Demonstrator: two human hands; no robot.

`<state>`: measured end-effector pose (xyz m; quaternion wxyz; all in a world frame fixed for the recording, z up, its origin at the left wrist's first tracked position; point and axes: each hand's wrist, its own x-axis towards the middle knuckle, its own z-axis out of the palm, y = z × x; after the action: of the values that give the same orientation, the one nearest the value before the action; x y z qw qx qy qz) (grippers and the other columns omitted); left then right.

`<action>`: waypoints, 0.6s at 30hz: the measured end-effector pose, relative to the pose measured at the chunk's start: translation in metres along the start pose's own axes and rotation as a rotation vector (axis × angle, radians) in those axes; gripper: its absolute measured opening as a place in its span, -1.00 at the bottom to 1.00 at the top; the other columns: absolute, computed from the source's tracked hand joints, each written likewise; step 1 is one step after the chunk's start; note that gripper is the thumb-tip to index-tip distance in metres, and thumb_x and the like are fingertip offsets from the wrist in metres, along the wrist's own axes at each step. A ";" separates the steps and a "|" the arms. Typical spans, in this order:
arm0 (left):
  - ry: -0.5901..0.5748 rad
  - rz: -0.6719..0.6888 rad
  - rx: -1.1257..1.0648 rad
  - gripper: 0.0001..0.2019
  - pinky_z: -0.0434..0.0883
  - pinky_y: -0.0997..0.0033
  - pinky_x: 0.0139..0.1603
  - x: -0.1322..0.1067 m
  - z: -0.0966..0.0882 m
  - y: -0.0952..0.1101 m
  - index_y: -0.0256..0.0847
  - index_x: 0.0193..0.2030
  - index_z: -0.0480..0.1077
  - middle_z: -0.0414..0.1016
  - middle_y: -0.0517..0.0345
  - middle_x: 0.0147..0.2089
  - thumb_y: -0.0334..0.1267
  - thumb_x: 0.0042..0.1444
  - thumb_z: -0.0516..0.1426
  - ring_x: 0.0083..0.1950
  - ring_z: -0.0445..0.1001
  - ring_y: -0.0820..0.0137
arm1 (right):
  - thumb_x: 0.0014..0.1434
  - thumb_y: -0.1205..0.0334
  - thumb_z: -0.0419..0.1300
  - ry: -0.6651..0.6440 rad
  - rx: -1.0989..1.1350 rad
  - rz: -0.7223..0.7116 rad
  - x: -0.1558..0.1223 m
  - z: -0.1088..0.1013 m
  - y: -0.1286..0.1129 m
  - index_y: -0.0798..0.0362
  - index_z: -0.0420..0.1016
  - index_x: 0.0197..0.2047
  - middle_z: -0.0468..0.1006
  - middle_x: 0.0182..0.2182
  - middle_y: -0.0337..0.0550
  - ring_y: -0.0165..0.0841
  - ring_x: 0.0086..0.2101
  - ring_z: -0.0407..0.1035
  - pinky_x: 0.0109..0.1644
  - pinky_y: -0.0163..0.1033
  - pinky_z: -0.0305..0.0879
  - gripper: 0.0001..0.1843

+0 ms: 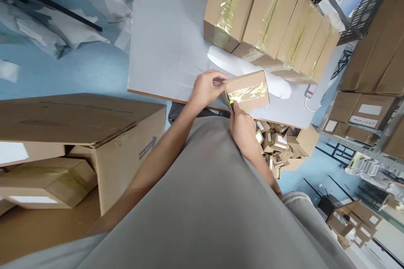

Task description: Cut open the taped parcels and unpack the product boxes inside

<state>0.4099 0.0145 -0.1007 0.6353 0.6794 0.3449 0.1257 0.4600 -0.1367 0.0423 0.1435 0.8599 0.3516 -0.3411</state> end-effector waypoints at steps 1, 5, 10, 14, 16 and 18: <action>0.004 -0.007 -0.005 -0.79 0.73 0.18 0.18 0.000 0.001 0.000 -0.14 -0.06 0.74 0.80 0.06 0.05 -0.20 0.16 0.43 0.06 0.75 0.19 | 0.66 0.35 -0.10 -0.020 -0.022 0.015 -0.002 0.001 -0.002 0.11 0.17 0.72 0.77 0.14 0.22 -0.06 0.02 0.75 0.15 -0.07 0.60 -0.35; 0.018 -0.022 -0.005 -0.80 0.75 0.20 0.14 -0.002 0.005 0.002 -0.16 -0.09 0.73 0.78 0.06 0.04 -0.31 0.12 0.40 0.05 0.75 0.19 | 0.65 0.37 -0.12 -0.107 -0.091 0.064 -0.012 0.006 0.001 0.11 0.12 0.73 0.78 0.10 0.22 -0.08 -0.01 0.76 0.11 -0.07 0.63 -0.34; 0.044 -0.028 0.045 -0.80 0.77 0.20 0.10 -0.006 0.007 0.005 -0.16 -0.05 0.71 0.76 0.06 0.07 -0.32 0.18 0.36 0.08 0.73 0.18 | 0.63 0.41 -0.10 -0.106 -0.117 0.011 -0.010 0.006 0.006 0.10 0.18 0.69 0.76 0.11 0.24 -0.12 0.03 0.75 0.09 -0.13 0.64 -0.36; 0.099 -0.037 0.066 -0.79 0.76 0.18 0.10 -0.014 0.012 0.004 -0.17 -0.01 0.70 0.75 0.03 0.10 -0.29 0.23 0.34 0.12 0.72 0.15 | 0.59 0.49 -0.06 -0.147 -0.125 -0.015 -0.015 0.006 0.013 0.14 0.23 0.67 0.78 0.06 0.25 -0.12 -0.01 0.76 0.04 -0.16 0.65 -0.34; 0.113 -0.036 0.076 -0.79 0.75 0.19 0.11 -0.017 0.014 0.002 -0.17 0.00 0.70 0.74 0.00 0.13 -0.24 0.25 0.33 0.16 0.71 0.14 | 0.58 0.49 -0.02 -0.160 -0.110 -0.038 -0.024 0.008 0.020 0.13 0.23 0.68 0.78 0.04 0.25 -0.10 -0.05 0.76 0.01 -0.14 0.64 -0.32; 0.119 -0.033 0.089 -0.77 0.74 0.20 0.12 -0.018 0.015 0.000 -0.16 0.02 0.69 0.74 -0.02 0.15 -0.17 0.29 0.34 0.19 0.70 0.13 | 0.58 0.46 0.02 -0.144 -0.068 -0.080 -0.033 0.010 0.032 0.10 0.22 0.70 0.78 0.03 0.22 -0.08 -0.09 0.75 -0.01 -0.12 0.63 -0.31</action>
<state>0.4058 -0.0091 -0.0980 0.5848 0.6924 0.3987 0.1399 0.4605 -0.1816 0.0582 0.1835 0.8132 0.3858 -0.3953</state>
